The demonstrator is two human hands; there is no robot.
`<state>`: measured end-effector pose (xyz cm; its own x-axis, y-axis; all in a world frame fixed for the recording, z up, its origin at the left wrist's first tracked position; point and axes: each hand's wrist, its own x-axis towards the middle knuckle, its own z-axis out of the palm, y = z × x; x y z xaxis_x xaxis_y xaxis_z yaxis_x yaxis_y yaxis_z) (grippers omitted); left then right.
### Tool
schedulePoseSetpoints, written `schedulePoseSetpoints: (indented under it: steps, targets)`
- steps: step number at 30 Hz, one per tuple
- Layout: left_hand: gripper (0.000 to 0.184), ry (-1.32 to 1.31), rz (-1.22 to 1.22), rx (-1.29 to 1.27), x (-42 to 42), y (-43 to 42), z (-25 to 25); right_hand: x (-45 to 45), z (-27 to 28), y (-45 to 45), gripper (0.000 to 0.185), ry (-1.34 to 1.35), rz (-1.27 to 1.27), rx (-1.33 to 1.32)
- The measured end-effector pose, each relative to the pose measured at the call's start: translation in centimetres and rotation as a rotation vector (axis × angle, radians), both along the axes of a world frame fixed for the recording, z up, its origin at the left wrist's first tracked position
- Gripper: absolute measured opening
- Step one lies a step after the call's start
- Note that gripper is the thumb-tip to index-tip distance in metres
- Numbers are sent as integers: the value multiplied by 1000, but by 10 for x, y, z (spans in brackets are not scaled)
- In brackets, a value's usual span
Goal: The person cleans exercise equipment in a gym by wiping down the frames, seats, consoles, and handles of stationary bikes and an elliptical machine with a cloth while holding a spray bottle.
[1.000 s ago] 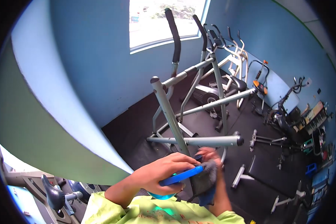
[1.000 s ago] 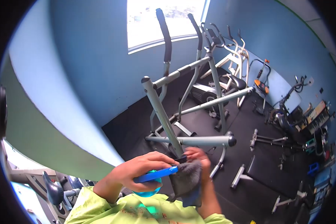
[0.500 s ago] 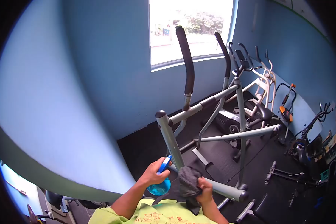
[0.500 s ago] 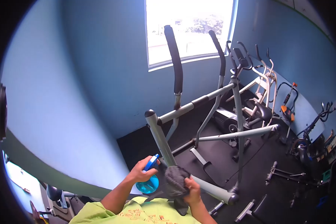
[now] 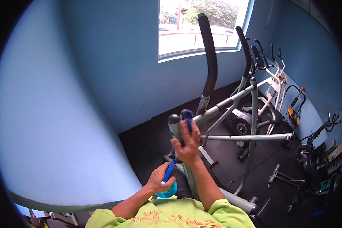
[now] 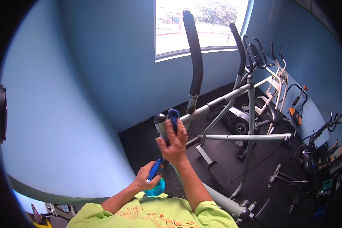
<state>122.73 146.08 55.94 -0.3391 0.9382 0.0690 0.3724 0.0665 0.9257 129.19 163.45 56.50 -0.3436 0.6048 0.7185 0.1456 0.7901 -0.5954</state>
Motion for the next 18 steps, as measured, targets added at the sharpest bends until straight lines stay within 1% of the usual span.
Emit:
schedulePoseSetpoints:
  steps: [1,2,4,5,7,9,10,11,13,15,18]
  targets:
    - [32,0,26,23,-3,-2,-6,-9,-1,0,78,-252,-149,321]
    - [34,-3,52,45,-6,-4,-12,-10,-10,1,78,-266,-139,325]
    - [37,-66,70,14,-11,-11,-21,1,-47,-5,81,-225,-185,215]
    - [37,-63,71,-9,-13,-17,-22,16,-74,-14,84,-275,-184,138]
    - [37,-69,75,-20,-20,-21,-30,64,-132,-32,89,-293,-126,-98]
    - [37,-100,97,-25,-27,-22,-38,117,-196,-59,95,-429,-190,-231]
    - [37,-115,106,-42,-28,-22,-41,140,-210,-73,98,-519,-189,-414]
    - [37,-109,106,-37,-29,-21,-41,143,-214,-78,100,-500,-196,-375]
    - [37,-89,104,-21,-29,-20,-37,130,-203,-95,101,-484,-202,-344]
    - [37,-53,88,-9,-30,-15,-33,80,-159,-85,95,-337,-187,-106]
    - [37,-30,90,-10,-27,-19,-32,-1,-60,-47,65,-386,-175,309]
